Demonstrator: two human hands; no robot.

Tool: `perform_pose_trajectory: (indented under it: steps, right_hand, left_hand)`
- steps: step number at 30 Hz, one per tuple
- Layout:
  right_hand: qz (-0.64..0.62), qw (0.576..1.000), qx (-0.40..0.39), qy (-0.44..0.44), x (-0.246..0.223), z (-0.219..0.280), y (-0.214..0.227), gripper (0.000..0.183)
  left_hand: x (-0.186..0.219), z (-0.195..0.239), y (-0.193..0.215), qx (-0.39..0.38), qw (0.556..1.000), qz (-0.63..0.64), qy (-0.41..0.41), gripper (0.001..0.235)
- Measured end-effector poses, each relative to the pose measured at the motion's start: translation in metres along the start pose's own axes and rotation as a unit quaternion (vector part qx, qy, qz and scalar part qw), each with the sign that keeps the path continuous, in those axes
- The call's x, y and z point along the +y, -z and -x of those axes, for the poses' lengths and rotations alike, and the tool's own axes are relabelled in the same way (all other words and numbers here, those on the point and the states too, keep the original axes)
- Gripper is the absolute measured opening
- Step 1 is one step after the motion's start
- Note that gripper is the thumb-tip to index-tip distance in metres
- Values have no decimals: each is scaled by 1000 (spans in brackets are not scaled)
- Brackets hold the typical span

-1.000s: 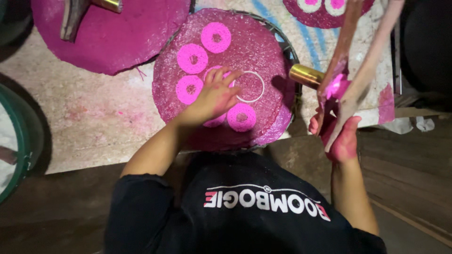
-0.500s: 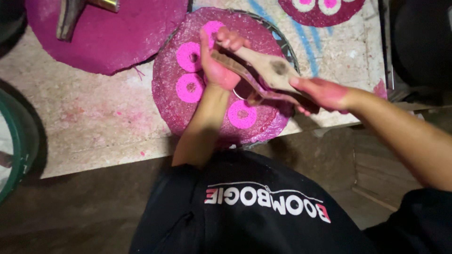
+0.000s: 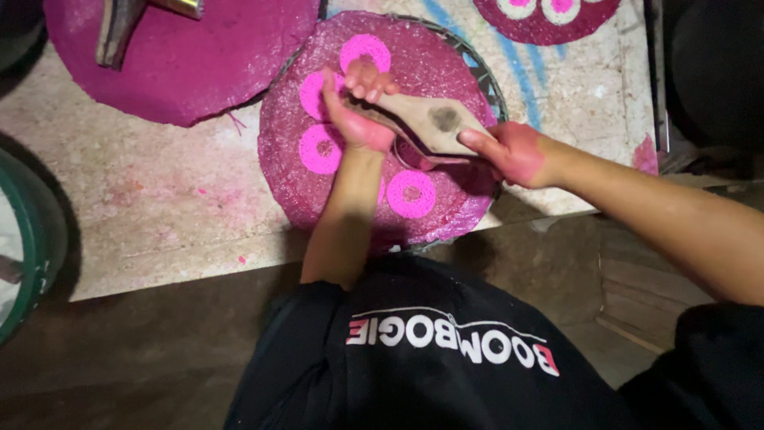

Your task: The person uses a wooden mallet and a circular metal mold to press pink dough into ring shapes on a flat pink dough sheet. They repeatedly fill the mold with pink dough, press it into the sheet, and remove the formed rings, placing them on a tray.

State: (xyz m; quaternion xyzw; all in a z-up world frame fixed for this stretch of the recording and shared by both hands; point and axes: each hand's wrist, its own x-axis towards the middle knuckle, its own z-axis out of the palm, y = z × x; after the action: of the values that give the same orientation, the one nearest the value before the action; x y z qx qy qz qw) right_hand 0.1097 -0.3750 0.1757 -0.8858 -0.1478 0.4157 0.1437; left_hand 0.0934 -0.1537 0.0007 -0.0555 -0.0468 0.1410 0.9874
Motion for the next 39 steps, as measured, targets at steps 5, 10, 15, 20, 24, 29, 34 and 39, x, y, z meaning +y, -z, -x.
perform_pose_trajectory:
  steps: [5,10,15,20,24,29,34,39]
  right_hand:
    - [40,992,98,67,4,2,9,76]
    - [26,989,127,73,-6,-5,0,70]
    - [2,984,124,130,-14,-17,-15,62]
    - [2,991,76,111,-8,-15,-15,61]
    - [43,997,61,38,4,-10,2,64]
    - [123,980,155,34,23,-10,24,64]
    - [0,945,278,173,59,-3,20,59]
    - [-286,874,299,257,91,3,-19,61]
  left_hand:
    - [-17,-21,2,-2,1000,-5,-10,40]
    - [-1,-38,-6,-47,998,-32,-3,42]
    - [25,-30,-15,-34,997,-61,-16,41]
    - [19,-12,-6,30,996,-72,-39,40]
    - [-15,-12,8,80,995,-48,-39,42]
    - [-29,-35,-1,84,994,-72,-4,51]
    - [-2,-1,-29,166,762,-615,114,38]
    - [8,82,-38,-164,306,-937,-40,39]
